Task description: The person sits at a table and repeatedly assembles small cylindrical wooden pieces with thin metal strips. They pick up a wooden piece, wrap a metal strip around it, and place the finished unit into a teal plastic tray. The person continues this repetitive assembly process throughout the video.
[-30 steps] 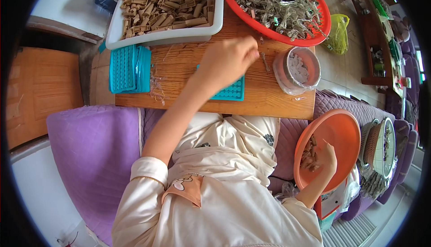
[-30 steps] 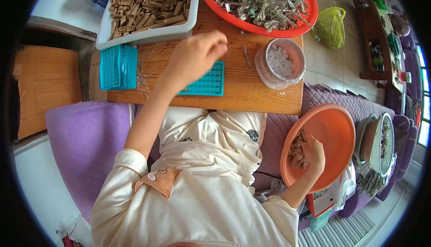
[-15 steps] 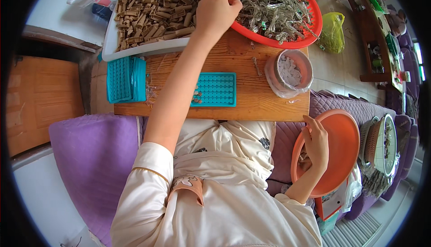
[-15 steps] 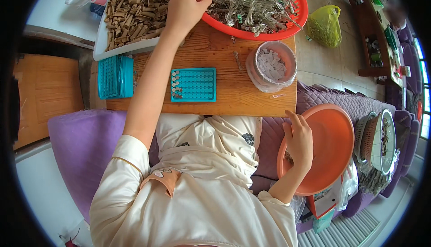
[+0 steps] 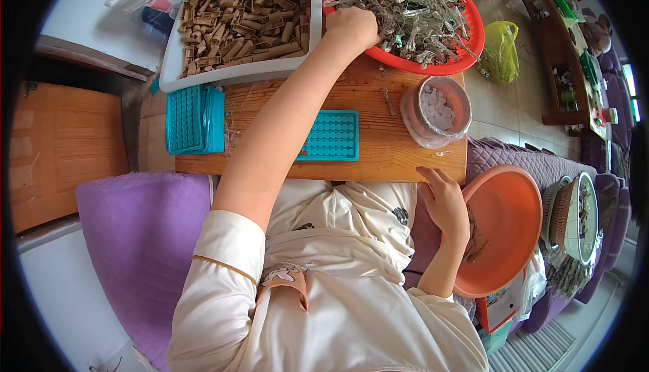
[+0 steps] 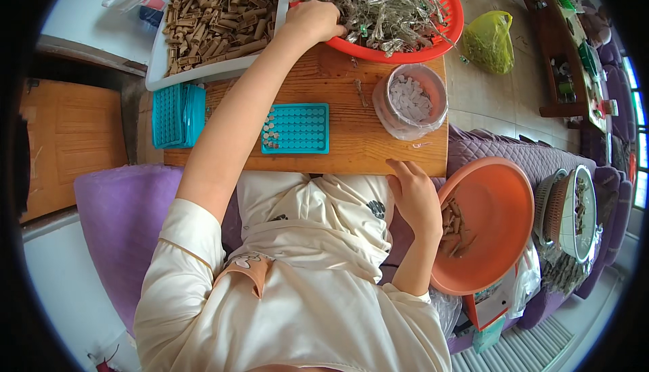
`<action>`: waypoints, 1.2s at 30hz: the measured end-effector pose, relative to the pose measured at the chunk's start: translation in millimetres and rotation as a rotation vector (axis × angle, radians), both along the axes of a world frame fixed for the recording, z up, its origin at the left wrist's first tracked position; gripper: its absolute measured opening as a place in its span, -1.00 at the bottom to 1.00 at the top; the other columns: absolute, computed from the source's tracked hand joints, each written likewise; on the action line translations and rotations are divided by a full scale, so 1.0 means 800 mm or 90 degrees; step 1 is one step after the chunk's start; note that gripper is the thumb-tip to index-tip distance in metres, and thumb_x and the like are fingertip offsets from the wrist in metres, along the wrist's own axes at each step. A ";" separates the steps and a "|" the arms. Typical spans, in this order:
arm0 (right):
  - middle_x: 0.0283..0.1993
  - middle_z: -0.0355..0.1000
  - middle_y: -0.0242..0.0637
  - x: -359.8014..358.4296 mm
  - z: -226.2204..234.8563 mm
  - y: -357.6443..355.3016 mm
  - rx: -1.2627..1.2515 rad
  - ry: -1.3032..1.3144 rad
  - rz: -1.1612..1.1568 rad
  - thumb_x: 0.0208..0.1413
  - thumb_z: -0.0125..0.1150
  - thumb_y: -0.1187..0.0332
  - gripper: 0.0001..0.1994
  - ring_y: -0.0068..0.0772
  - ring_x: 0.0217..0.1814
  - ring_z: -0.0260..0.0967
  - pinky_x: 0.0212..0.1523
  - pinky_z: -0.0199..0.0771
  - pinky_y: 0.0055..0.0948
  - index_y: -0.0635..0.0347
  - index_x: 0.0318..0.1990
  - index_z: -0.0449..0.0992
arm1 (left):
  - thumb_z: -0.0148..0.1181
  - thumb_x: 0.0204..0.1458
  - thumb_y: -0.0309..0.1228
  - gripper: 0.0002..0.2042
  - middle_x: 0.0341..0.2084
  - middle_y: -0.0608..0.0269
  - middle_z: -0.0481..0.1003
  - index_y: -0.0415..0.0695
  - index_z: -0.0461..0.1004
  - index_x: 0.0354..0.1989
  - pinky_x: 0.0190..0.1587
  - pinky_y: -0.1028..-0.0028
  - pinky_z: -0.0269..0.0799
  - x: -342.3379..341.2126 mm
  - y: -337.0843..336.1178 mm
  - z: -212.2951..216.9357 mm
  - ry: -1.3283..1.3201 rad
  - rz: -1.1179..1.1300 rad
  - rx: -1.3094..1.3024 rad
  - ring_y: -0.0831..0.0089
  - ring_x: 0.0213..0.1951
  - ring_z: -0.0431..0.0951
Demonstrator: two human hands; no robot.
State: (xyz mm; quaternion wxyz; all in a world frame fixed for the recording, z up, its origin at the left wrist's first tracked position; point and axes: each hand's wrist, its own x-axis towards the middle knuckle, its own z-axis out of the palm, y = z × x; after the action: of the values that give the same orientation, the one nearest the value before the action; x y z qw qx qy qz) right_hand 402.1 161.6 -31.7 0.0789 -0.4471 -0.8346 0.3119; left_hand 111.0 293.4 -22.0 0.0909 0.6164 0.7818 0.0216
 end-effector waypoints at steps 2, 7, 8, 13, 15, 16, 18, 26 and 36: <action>-0.26 0.38 -0.08 0.004 -0.005 -0.004 0.002 -0.005 -0.002 -0.08 0.05 0.48 -0.76 -0.05 -0.23 0.34 -0.22 0.32 -0.28 0.26 -0.19 0.41 | 0.10 -0.13 -0.07 -0.72 -0.34 0.23 0.50 0.04 0.53 -0.36 -0.17 0.26 0.38 -0.001 0.001 0.004 -0.013 0.002 -0.009 0.24 -0.21 0.48; -0.27 0.38 -0.08 0.003 -0.007 -0.011 -0.002 0.017 -0.022 -0.07 0.05 0.48 -0.75 -0.04 -0.24 0.34 -0.23 0.32 -0.27 0.25 -0.17 0.40 | 0.09 -0.13 0.10 -0.52 -0.63 0.33 0.42 -0.13 0.53 -0.39 -0.50 0.48 0.27 -0.043 -0.009 0.009 -0.569 -0.028 0.244 0.53 -0.59 0.38; -0.27 0.38 -0.08 0.000 -0.007 -0.011 -0.007 0.019 -0.035 -0.08 0.05 0.48 -0.75 -0.04 -0.24 0.34 -0.23 0.32 -0.27 0.25 -0.16 0.39 | 0.02 -0.03 0.03 -0.55 -0.69 0.41 0.34 -0.19 0.49 -0.39 -0.59 0.59 0.20 -0.046 -0.019 0.019 -0.708 0.017 0.249 0.64 -0.64 0.26; -0.27 0.39 -0.09 -0.030 -0.007 -0.007 0.019 0.103 -0.018 -0.11 0.09 0.52 -0.70 -0.08 -0.24 0.36 -0.24 0.34 -0.31 0.25 -0.13 0.38 | 0.04 0.01 -0.16 -0.69 -0.69 0.20 0.42 -0.18 0.31 -0.29 -0.65 0.57 0.38 -0.077 -0.041 0.011 -1.434 0.045 0.141 0.42 -0.62 0.49; -0.27 0.41 -0.12 -0.053 0.007 -0.005 0.051 0.185 -0.046 -0.12 0.11 0.54 -0.69 -0.14 -0.24 0.39 -0.22 0.35 -0.36 0.27 -0.13 0.38 | 0.01 0.04 -0.15 -0.71 -0.71 0.39 0.29 -0.17 0.34 -0.37 -0.65 0.69 0.13 -0.050 -0.070 0.019 -1.448 0.025 0.116 0.66 -0.65 0.26; -0.27 0.41 -0.13 -0.062 0.011 -0.002 0.095 0.251 -0.060 -0.13 0.11 0.55 -0.68 -0.18 -0.23 0.39 -0.20 0.35 -0.38 0.27 -0.13 0.38 | -0.01 0.05 -0.14 -0.71 -0.72 0.49 0.22 -0.16 0.35 -0.41 -0.66 0.75 0.00 -0.029 -0.088 0.025 -1.458 0.013 0.100 0.78 -0.67 0.15; -0.27 0.43 -0.17 -0.080 0.017 0.003 0.186 0.385 -0.085 -0.14 0.12 0.57 -0.68 -0.27 -0.22 0.40 -0.17 0.34 -0.42 0.28 -0.13 0.38 | -0.08 0.10 -0.22 -0.75 -0.71 0.48 0.21 -0.17 0.35 -0.37 -0.66 0.73 0.02 0.002 -0.118 0.021 -1.489 0.054 0.044 0.75 -0.68 0.12; -0.38 0.43 -0.27 -0.143 0.027 0.015 -0.096 0.476 -0.161 0.02 0.01 0.56 -0.77 -0.62 -0.36 0.35 -0.32 0.32 -0.65 0.32 -0.13 0.38 | -0.16 0.14 -0.35 -0.81 -0.60 0.43 0.35 -0.17 0.35 -0.36 -0.59 0.72 0.14 0.070 -0.195 -0.002 -1.104 0.051 0.163 0.75 -0.60 0.26; -0.50 0.36 -0.26 -0.164 0.024 0.010 -0.019 0.426 -0.118 -0.03 0.07 0.54 -0.86 -0.55 -0.54 0.23 -0.50 0.25 -0.59 0.29 -0.28 0.48 | -0.04 0.08 -0.28 -0.81 -0.65 0.30 0.41 -0.16 0.35 -0.33 -0.52 0.58 0.26 0.000 -0.196 0.014 -0.519 0.155 0.301 0.62 -0.56 0.38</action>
State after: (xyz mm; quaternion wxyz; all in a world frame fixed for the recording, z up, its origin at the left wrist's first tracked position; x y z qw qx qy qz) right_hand 270.7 169.7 -12.8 0.3698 -0.3950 -0.7135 0.4451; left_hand 110.7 136.3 -10.5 0.2442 0.4658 0.7226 0.4487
